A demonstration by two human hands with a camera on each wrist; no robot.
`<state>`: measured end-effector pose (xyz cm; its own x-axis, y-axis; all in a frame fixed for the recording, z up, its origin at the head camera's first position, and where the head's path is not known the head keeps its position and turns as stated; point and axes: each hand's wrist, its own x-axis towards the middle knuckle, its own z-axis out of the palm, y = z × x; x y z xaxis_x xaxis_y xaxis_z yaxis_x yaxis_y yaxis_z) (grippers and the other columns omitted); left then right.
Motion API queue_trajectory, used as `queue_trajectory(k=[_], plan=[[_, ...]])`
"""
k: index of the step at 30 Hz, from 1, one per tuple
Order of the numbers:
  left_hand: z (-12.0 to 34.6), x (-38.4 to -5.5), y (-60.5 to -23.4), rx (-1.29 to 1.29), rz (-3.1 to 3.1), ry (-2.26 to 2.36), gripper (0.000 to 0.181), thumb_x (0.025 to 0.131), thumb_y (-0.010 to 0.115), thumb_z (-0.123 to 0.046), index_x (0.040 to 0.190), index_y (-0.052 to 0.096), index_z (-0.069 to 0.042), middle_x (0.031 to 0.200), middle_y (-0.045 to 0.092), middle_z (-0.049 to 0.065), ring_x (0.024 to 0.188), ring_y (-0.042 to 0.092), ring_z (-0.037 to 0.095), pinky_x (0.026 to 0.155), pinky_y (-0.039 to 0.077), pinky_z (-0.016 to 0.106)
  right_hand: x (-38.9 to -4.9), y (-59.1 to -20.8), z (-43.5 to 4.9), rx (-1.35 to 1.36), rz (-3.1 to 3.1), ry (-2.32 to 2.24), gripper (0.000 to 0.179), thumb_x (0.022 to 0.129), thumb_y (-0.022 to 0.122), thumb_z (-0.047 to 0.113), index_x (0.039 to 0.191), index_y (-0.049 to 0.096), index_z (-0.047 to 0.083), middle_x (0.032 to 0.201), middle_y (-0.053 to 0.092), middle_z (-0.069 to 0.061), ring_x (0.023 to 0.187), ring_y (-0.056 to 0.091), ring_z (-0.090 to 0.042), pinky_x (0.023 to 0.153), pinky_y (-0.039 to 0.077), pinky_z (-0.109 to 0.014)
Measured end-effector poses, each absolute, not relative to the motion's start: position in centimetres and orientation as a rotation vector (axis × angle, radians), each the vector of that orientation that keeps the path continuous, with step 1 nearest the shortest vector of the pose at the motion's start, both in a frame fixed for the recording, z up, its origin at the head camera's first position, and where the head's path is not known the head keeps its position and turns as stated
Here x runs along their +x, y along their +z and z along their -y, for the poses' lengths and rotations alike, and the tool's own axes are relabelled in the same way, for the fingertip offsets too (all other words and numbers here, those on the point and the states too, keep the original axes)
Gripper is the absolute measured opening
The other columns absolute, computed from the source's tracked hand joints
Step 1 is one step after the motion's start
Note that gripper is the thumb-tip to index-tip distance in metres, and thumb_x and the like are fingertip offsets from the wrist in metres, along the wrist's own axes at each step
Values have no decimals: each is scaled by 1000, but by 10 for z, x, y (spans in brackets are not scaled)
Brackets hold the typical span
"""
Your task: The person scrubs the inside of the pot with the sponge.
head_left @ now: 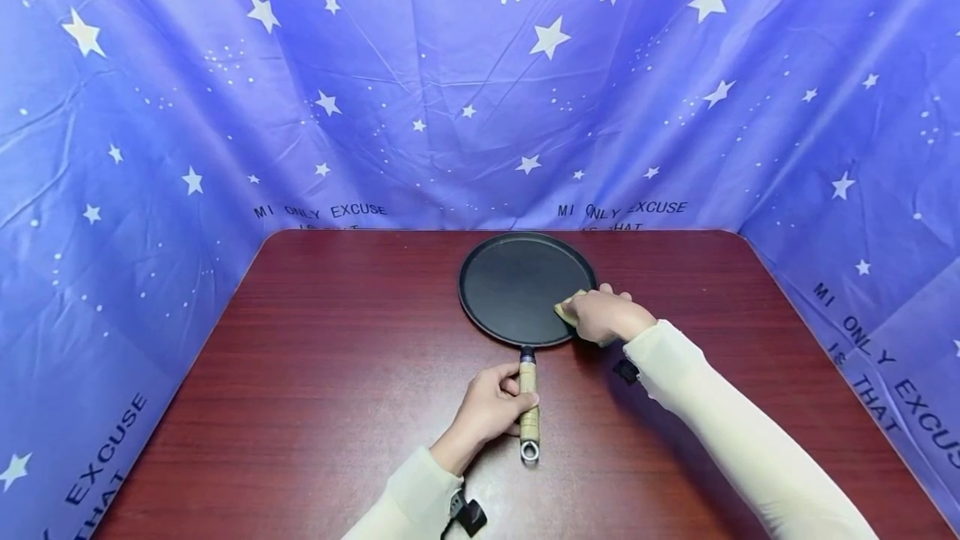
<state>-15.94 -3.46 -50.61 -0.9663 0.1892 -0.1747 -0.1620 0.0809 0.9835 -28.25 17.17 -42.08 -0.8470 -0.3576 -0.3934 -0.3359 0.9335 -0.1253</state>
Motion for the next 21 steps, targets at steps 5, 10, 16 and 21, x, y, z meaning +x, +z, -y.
queue_trajectory(k=[5, 10, 16, 21], plan=[[35, -159, -506, 33, -2110, 1972, 52, 88, 76, 6, 139, 63, 3, 87, 51, 5, 60, 64, 15, 48, 66, 38, -273, -416, -167, -541, -2636, -96, 55, 92, 57, 1, 146, 65, 14, 147, 59, -19, 102, 49, -34, 80, 47, -48], [35, -159, -506, 37, -2106, 1974, 52, 88, 76, 6, 138, 63, 4, 87, 51, 5, 60, 64, 15, 48, 66, 38, -265, -414, -164, -620, -2588, -123, 59, 91, 54, -1, 146, 65, 15, 149, 58, -17, 123, 52, -44, 96, 51, -66], [36, -160, -506, 39, -2087, 1984, 52, 88, 75, 7, 139, 64, 3, 88, 50, 4, 61, 63, 14, 49, 66, 38, -264, -413, -157, -806, -2535, -186, 55, 92, 55, -1, 144, 66, 13, 143, 64, -11, 135, 51, -44, 110, 50, -58], [37, -160, -506, 39, -2048, 2006, 53, 88, 75, 6, 140, 64, 2, 87, 49, 3, 62, 61, 11, 49, 66, 37, -267, -417, -146, -946, -2475, -267, 53, 93, 54, 0, 144, 66, 11, 145, 64, -8, 137, 55, -34, 113, 51, -44]])
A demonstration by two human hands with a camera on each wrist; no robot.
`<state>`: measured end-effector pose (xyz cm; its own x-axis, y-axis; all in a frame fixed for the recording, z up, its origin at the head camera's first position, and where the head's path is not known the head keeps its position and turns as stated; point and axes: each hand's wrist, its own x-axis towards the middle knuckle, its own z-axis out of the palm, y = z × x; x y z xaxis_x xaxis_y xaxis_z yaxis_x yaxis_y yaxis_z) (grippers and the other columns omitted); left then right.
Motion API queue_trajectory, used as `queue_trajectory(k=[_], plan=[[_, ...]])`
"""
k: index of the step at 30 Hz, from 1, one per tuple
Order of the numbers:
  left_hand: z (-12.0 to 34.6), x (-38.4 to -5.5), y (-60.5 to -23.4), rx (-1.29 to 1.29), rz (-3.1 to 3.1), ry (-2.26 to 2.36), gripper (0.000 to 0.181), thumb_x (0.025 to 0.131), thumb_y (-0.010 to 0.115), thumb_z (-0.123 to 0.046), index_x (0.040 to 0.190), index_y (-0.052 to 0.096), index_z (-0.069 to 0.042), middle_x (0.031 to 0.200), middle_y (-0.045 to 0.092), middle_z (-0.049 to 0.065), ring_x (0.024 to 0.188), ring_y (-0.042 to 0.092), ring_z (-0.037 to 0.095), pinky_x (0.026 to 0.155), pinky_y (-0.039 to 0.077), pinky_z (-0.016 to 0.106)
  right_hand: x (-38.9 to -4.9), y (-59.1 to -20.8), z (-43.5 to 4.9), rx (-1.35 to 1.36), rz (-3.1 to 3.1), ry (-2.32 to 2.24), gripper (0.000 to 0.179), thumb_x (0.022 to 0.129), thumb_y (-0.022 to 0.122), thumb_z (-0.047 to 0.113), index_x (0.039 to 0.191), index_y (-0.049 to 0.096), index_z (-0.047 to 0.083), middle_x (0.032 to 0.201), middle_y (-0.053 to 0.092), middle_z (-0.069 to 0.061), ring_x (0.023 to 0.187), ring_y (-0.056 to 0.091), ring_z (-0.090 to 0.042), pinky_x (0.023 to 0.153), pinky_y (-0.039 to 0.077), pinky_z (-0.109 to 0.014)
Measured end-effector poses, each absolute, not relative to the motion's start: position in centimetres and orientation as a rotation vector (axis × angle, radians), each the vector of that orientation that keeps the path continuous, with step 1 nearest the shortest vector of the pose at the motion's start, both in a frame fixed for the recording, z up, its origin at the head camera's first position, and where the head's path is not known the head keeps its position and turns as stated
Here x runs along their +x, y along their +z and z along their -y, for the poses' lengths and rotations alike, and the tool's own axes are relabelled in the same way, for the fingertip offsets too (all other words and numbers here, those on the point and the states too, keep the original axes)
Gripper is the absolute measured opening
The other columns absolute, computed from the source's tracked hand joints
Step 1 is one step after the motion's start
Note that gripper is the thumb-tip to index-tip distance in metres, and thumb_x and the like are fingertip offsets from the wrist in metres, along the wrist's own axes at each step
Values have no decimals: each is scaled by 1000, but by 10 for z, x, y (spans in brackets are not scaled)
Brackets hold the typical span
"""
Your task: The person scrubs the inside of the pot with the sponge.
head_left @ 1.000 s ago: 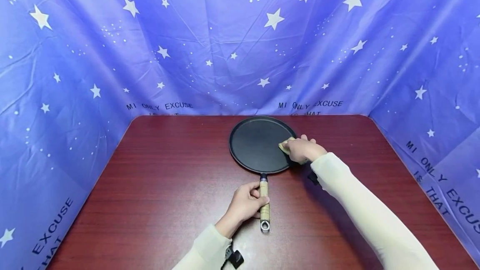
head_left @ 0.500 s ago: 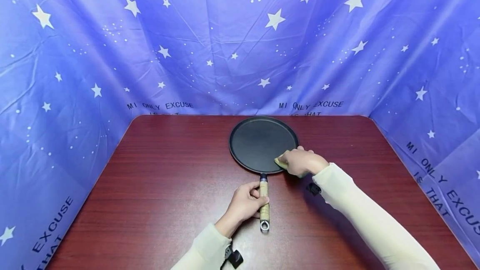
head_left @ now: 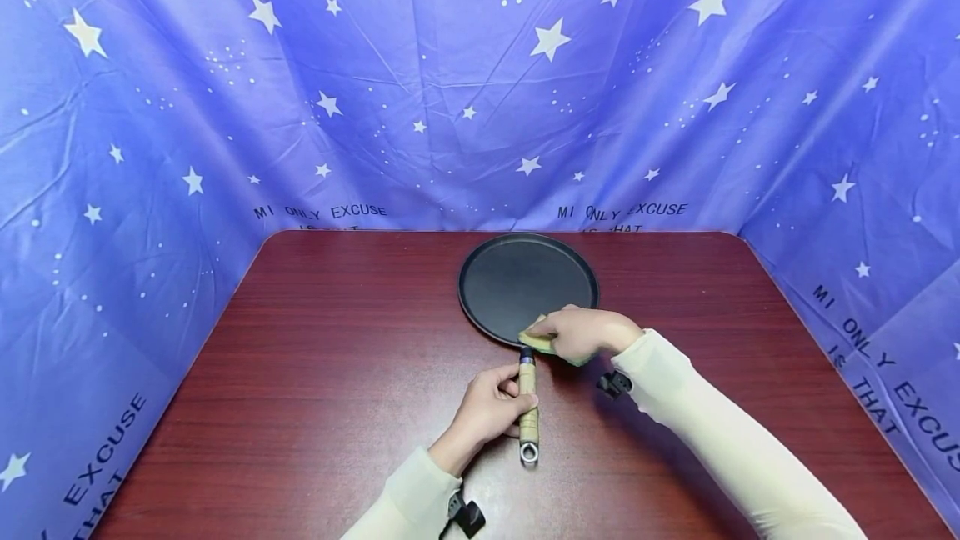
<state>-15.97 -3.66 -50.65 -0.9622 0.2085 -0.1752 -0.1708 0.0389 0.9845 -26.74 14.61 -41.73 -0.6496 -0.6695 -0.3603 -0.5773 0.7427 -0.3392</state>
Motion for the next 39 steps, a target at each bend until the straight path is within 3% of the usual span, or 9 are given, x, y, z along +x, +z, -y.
queue_trajectory(k=[6, 12, 20, 27, 33, 39], plan=[[37, -159, -508, 34, -2038, 1997, 55, 88, 75, 6, 141, 62, 4, 89, 50, 4, 63, 60, 11, 49, 66, 35, -273, -423, -129, -986, -2437, -336, 63, 86, 53, -1, 148, 63, 12, 150, 60, -9, 142, 50, -35, 116, 48, -44], [37, -159, -508, 31, -2040, 1988, 56, 88, 74, 7, 142, 60, 6, 89, 50, 5, 63, 60, 11, 49, 65, 33, -279, -428, -110, -1011, -2414, -397, 61, 93, 51, 2, 152, 57, 12, 157, 53, -11, 150, 41, -36, 129, 31, -54], [39, -160, -508, 31, -2021, 1995, 64, 89, 74, 6, 148, 51, 12, 91, 52, 6, 66, 60, 12, 50, 66, 34, -288, -433, -86, -914, -2419, -494, 63, 95, 51, 0, 156, 53, 15, 159, 49, -12, 153, 35, -35, 130, 29, -52], [40, -160, -506, 51, -2038, 1988, 62, 88, 75, 6, 146, 54, 10, 88, 54, 5, 67, 60, 13, 50, 66, 35, -301, -434, -66, -867, -2457, -482, 61, 99, 48, 3, 159, 49, 17, 161, 48, -8, 153, 32, -38, 129, 30, -50], [38, -160, -507, 59, -2029, 2008, 60, 89, 75, 6, 146, 56, 8, 88, 53, 3, 67, 59, 13, 49, 65, 35, -316, -440, -54, -852, -2487, -471, 59, 104, 46, 5, 162, 43, 18, 165, 43, -6, 155, 27, -41, 134, 16, -50], [37, -160, -507, 55, -2024, 2011, 59, 89, 75, 5, 145, 58, 6, 88, 52, 3, 65, 59, 12, 49, 65, 35, -331, -445, -48, -781, -2514, -465, 60, 106, 46, 5, 164, 39, 20, 168, 37, -4, 149, 31, -39, 122, 33, -42]])
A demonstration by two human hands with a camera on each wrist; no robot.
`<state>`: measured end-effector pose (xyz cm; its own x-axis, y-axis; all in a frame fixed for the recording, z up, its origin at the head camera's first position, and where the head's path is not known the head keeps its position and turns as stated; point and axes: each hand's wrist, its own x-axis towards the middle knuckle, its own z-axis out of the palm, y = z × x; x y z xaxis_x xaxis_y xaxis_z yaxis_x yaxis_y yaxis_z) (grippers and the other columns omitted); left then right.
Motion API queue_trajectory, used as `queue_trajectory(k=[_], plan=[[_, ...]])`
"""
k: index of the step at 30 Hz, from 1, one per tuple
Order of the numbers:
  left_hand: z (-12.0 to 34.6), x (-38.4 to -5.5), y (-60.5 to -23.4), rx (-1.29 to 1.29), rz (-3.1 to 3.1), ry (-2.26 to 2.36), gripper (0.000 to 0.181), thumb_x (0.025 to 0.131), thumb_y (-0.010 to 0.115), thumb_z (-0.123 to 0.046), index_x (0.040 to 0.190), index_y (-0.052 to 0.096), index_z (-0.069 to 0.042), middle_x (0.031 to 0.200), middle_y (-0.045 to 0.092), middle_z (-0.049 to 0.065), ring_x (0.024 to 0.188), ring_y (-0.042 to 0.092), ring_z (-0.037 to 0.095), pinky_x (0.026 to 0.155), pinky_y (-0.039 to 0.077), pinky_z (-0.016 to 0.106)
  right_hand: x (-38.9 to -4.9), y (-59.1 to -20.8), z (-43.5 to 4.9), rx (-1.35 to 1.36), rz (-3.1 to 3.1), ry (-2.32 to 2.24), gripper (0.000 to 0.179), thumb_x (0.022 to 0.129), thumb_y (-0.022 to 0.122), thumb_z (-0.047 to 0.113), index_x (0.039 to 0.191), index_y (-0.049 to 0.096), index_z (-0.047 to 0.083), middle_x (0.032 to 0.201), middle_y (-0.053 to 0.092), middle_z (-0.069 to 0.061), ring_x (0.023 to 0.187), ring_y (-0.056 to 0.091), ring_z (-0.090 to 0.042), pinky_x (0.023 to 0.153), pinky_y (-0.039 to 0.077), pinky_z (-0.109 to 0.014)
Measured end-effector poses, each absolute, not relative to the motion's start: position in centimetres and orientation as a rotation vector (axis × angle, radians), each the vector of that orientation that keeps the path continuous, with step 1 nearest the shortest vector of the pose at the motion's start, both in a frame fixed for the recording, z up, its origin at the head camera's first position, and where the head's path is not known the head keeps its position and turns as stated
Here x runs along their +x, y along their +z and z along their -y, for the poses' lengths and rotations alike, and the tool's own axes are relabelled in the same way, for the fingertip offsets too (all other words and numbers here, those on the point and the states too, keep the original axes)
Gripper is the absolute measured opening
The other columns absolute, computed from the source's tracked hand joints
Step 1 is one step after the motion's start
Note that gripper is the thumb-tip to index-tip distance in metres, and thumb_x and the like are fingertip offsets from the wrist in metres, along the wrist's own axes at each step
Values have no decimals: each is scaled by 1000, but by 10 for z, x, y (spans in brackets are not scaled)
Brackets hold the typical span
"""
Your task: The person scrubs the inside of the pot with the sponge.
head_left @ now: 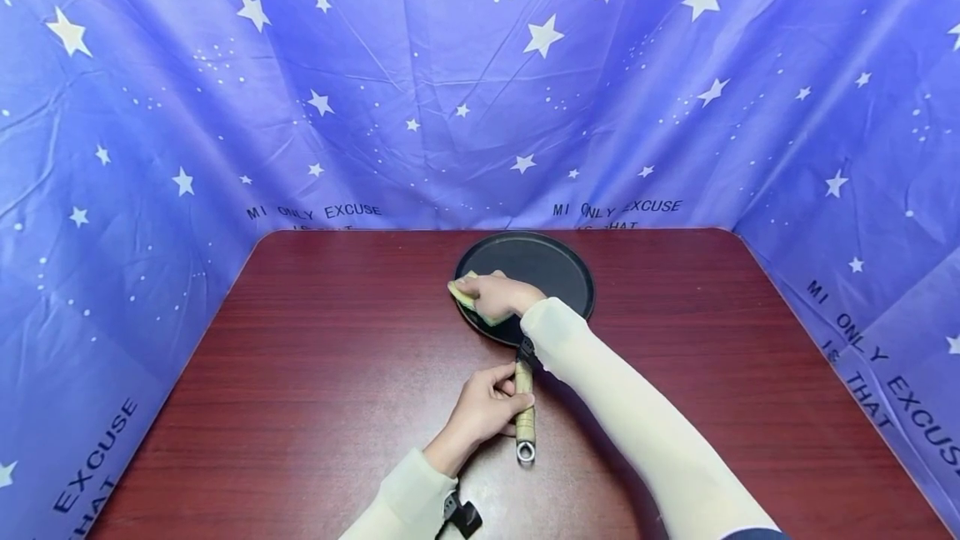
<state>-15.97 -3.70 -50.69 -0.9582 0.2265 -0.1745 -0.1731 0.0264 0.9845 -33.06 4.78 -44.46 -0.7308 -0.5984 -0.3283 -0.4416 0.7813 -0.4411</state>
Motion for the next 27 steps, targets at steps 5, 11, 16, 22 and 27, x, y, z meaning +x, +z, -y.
queue_trajectory(k=[5, 11, 16, 22, 27], plan=[[37, -160, -508, 49, -2008, 2023, 60, 89, 74, 6, 146, 56, 8, 88, 52, 3, 63, 59, 10, 50, 66, 35, -340, -442, -44, -708, -2542, -434, 60, 107, 44, 7, 164, 38, 23, 170, 33, -4, 153, 24, -43, 126, 31, -47], [37, -160, -509, 56, -2017, 2020, 58, 88, 74, 5, 144, 58, 7, 87, 53, 3, 63, 59, 10, 49, 65, 35, -349, -446, -41, -600, -2605, -414, 65, 105, 48, 6, 165, 36, 27, 173, 26, -1, 149, 26, -40, 124, 30, -59], [36, -160, -509, 64, -2033, 2005, 60, 87, 75, 6, 144, 58, 8, 87, 54, 3, 64, 59, 10, 50, 65, 33, -356, -452, -39, -556, -2679, -321, 70, 103, 51, 3, 166, 35, 28, 175, 20, -1, 140, 32, -37, 116, 35, -55], [36, -162, -510, 62, -2052, 1985, 60, 88, 75, 6, 145, 56, 9, 87, 56, 3, 64, 60, 9, 50, 65, 32, -363, -454, -41, -533, -2716, -263, 71, 101, 50, 3, 166, 35, 27, 175, 20, -1, 138, 32, -38, 112, 36, -54], [37, -161, -510, 48, -2045, 1995, 60, 89, 75, 5, 145, 56, 8, 87, 56, 3, 65, 60, 10, 50, 65, 32, -371, -456, -43, -506, -2741, -240, 72, 99, 52, 4, 166, 35, 26, 175, 21, -2, 139, 31, -39, 113, 34, -56]])
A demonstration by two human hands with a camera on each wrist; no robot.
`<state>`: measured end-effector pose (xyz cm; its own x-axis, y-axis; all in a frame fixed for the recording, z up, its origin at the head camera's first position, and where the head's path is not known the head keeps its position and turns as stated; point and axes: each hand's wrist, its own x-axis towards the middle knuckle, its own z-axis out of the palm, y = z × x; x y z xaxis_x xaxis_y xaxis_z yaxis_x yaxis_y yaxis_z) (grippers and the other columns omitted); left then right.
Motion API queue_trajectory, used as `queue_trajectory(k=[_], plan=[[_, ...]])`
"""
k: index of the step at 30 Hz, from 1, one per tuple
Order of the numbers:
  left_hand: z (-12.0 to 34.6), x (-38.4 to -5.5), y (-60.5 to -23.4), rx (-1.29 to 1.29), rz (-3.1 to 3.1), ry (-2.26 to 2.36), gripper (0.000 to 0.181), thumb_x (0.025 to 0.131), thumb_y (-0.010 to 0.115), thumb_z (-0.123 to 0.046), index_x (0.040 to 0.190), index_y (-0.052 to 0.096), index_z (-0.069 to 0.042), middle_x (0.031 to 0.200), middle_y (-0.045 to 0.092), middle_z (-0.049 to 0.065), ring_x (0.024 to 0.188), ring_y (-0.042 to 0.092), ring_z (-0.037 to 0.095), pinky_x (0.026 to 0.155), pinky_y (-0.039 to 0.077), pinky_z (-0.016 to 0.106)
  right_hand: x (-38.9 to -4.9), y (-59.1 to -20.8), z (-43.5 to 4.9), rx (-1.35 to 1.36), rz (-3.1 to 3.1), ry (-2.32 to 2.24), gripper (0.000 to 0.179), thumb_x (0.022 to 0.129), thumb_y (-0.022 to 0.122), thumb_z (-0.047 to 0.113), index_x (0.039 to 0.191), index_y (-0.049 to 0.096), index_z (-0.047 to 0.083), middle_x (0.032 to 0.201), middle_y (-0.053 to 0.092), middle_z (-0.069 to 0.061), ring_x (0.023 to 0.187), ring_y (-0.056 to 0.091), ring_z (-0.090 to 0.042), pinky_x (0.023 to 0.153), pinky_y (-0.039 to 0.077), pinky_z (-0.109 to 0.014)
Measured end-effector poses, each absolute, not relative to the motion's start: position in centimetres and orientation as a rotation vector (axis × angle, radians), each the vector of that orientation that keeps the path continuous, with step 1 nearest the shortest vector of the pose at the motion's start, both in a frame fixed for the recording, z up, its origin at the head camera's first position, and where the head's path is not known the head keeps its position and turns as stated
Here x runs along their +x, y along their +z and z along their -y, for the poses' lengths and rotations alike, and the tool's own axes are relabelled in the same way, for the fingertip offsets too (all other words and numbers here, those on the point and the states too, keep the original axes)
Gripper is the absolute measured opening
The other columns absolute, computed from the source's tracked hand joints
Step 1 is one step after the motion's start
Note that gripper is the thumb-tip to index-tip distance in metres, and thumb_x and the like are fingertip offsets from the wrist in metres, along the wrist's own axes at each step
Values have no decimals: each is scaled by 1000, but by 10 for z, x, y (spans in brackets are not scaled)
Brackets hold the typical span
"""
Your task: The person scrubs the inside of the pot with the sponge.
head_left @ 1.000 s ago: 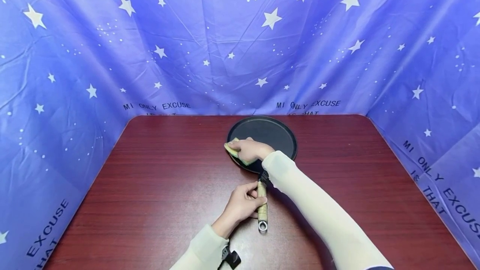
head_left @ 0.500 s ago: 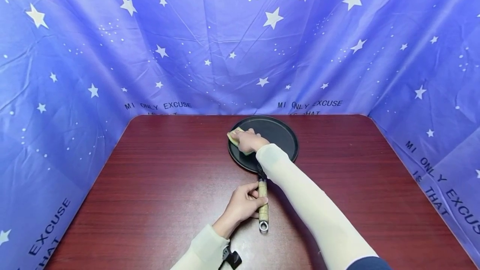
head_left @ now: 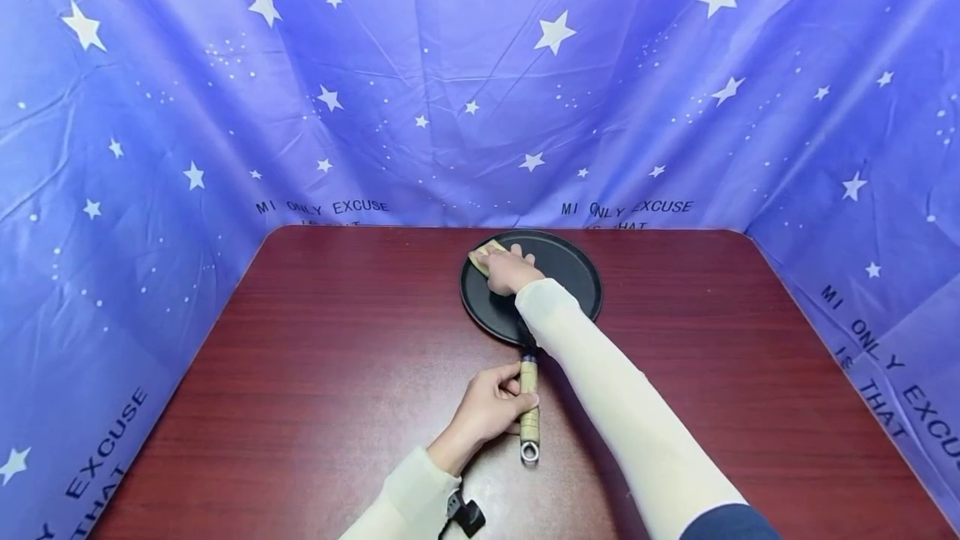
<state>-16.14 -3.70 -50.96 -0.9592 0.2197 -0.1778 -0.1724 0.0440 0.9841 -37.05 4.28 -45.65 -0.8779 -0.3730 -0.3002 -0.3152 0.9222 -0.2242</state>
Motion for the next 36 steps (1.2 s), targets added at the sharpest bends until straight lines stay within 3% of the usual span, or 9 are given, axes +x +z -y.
queue_trajectory(k=[7, 15, 19, 25, 30, 36], plan=[[37, -160, -509, 44, -2015, 2011, 59, 90, 74, 5, 146, 56, 8, 89, 51, 3, 63, 61, 11, 48, 65, 36, -381, -461, -56, -468, -2766, -265, 72, 100, 53, 6, 166, 34, 24, 175, 20, -4, 143, 28, -42, 111, 36, -57], [36, -160, -508, 86, -2088, 1971, 53, 90, 74, 6, 142, 61, 6, 86, 52, 3, 61, 61, 9, 48, 64, 33, -387, -462, -83, -406, -2769, -295, 72, 102, 52, 7, 168, 29, 21, 176, 15, -8, 155, 12, -47, 122, 25, -69], [37, -161, -508, 78, -2103, 1960, 53, 91, 75, 5, 142, 61, 5, 87, 52, 2, 62, 61, 9, 47, 64, 32, -386, -461, -95, -376, -2767, -303, 71, 103, 50, 7, 169, 26, 19, 176, 12, -11, 154, 12, -49, 122, 23, -70], [37, -161, -509, 76, -2104, 1949, 49, 91, 75, 4, 139, 64, 3, 86, 52, 2, 63, 61, 11, 47, 64, 31, -380, -460, -112, -298, -2771, -308, 70, 103, 48, 7, 169, 25, 17, 175, 13, -14, 153, 10, -53, 118, 28, -68], [38, -161, -509, 78, -2118, 1942, 48, 90, 74, 4, 137, 65, 2, 86, 52, 2, 63, 61, 11, 47, 63, 31, -374, -460, -118, -258, -2792, -276, 69, 101, 49, 8, 167, 29, 12, 172, 19, -21, 147, 19, -57, 111, 35, -71], [37, -160, -509, 81, -2119, 1940, 49, 90, 74, 5, 139, 64, 4, 85, 52, 2, 63, 61, 11, 47, 64, 31, -366, -456, -116, -157, -2790, -260, 60, 106, 45, 10, 164, 33, 5, 166, 26, -28, 138, 27, -58, 106, 40, -70]])
